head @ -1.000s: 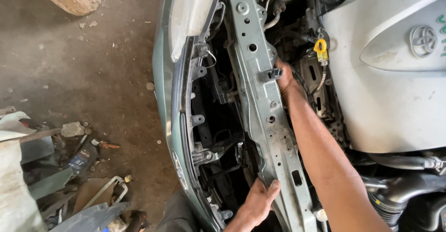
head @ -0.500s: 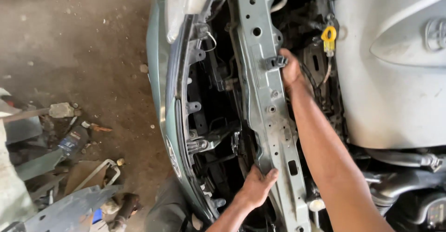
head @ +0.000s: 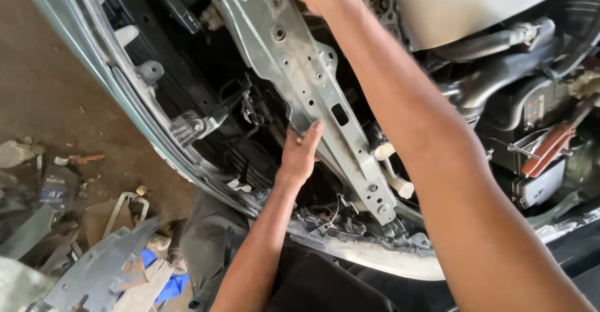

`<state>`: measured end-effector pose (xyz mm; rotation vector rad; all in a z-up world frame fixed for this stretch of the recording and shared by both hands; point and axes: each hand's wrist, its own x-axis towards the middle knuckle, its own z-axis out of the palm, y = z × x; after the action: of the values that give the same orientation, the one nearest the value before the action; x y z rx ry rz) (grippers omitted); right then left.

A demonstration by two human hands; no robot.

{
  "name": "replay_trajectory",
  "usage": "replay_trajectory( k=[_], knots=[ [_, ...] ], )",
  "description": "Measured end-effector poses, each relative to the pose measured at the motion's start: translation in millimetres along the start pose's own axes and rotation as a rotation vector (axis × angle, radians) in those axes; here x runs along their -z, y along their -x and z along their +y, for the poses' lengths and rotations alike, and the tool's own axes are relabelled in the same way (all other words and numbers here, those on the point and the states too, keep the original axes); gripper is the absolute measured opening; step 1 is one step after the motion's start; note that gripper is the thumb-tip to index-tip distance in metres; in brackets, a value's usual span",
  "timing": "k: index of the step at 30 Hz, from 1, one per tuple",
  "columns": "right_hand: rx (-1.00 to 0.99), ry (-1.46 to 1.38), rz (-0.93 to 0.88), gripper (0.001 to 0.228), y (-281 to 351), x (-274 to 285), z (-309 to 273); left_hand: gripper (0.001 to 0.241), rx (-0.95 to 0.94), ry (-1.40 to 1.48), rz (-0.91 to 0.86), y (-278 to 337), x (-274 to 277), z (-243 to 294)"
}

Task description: The person positions and aligns a long metal reinforcement bar across the front of a car's engine bay. They repeatedly adjust the bar's placement to fit it into the vehicle's frame, using their hands to hold and maneuver the part into position.

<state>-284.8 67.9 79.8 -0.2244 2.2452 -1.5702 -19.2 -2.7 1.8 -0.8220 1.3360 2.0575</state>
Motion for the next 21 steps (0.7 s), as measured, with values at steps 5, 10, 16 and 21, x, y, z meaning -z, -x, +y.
replay_trajectory(
  k=[5,10,16,21],
  knots=[
    [0.207,0.408,-0.05,0.044,123.1,35.9,-55.6,0.096,-0.048,-0.054,0.022,-8.5,2.6,-18.4],
    [-0.515,0.574,-0.004,0.039,309.4,66.6,-42.0,0.09,-0.024,0.08,0.003,1.3,-6.1,0.3],
    [-0.737,0.651,0.228,0.058,440.0,9.3,32.6,0.085,-0.005,0.115,0.026,6.4,-10.0,6.4],
    [-0.599,0.518,0.481,0.081,471.0,-20.0,75.8,0.084,-0.006,0.055,-0.003,14.2,-7.7,15.7]
  ],
)
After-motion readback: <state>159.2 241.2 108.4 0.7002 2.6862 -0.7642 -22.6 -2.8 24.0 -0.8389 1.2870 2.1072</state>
